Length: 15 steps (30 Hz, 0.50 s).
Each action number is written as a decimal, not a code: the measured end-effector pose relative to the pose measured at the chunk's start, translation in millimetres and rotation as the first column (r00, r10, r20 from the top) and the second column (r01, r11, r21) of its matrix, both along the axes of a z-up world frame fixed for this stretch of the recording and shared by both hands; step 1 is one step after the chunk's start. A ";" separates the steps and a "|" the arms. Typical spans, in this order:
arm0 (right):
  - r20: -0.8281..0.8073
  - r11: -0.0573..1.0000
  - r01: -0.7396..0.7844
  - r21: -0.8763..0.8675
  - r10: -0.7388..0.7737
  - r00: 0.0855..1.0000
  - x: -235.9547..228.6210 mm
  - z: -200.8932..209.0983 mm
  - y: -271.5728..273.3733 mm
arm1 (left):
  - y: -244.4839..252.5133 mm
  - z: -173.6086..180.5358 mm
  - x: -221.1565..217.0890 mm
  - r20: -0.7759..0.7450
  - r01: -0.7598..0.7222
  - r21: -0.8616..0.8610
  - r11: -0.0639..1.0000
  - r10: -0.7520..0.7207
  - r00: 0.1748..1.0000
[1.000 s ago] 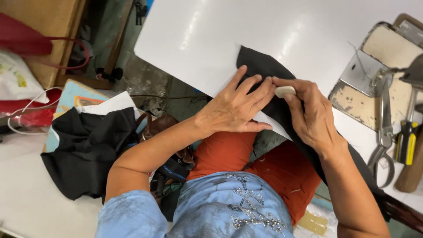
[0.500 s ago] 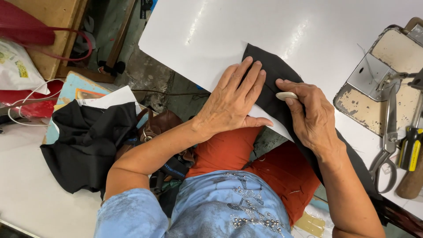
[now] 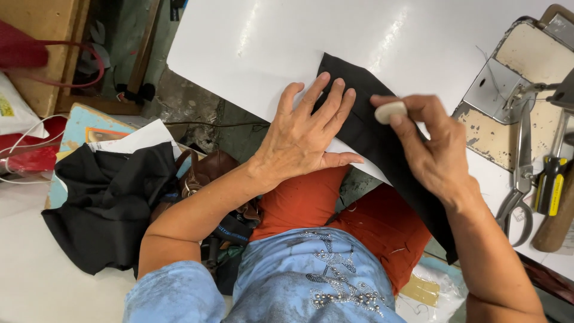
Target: Marking a strip of black fabric with chalk and then trimming the edge with scissors at a sewing station
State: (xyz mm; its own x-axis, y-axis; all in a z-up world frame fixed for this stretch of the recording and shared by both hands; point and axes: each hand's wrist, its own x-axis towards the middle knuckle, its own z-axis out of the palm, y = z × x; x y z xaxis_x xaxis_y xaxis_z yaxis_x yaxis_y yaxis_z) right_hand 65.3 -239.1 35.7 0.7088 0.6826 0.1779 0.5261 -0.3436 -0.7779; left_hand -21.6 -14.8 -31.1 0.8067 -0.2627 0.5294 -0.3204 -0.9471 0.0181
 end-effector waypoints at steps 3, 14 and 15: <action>0.076 0.998 0.002 -0.062 0.002 0.997 17.8 3.3 5.4 | 2.3 5.3 -0.2 -0.009 -0.029 0.132 0.991 0.031 0.999; 0.205 0.976 -0.121 -0.179 0.157 0.966 42.6 1.3 35.6 | 2.3 14.1 -0.6 -0.006 -0.069 0.228 0.971 0.073 0.997; 0.233 0.973 -0.133 -0.187 0.175 0.957 42.9 -0.1 34.7 | 2.5 15.6 -0.7 0.001 -0.078 0.243 0.967 0.080 0.997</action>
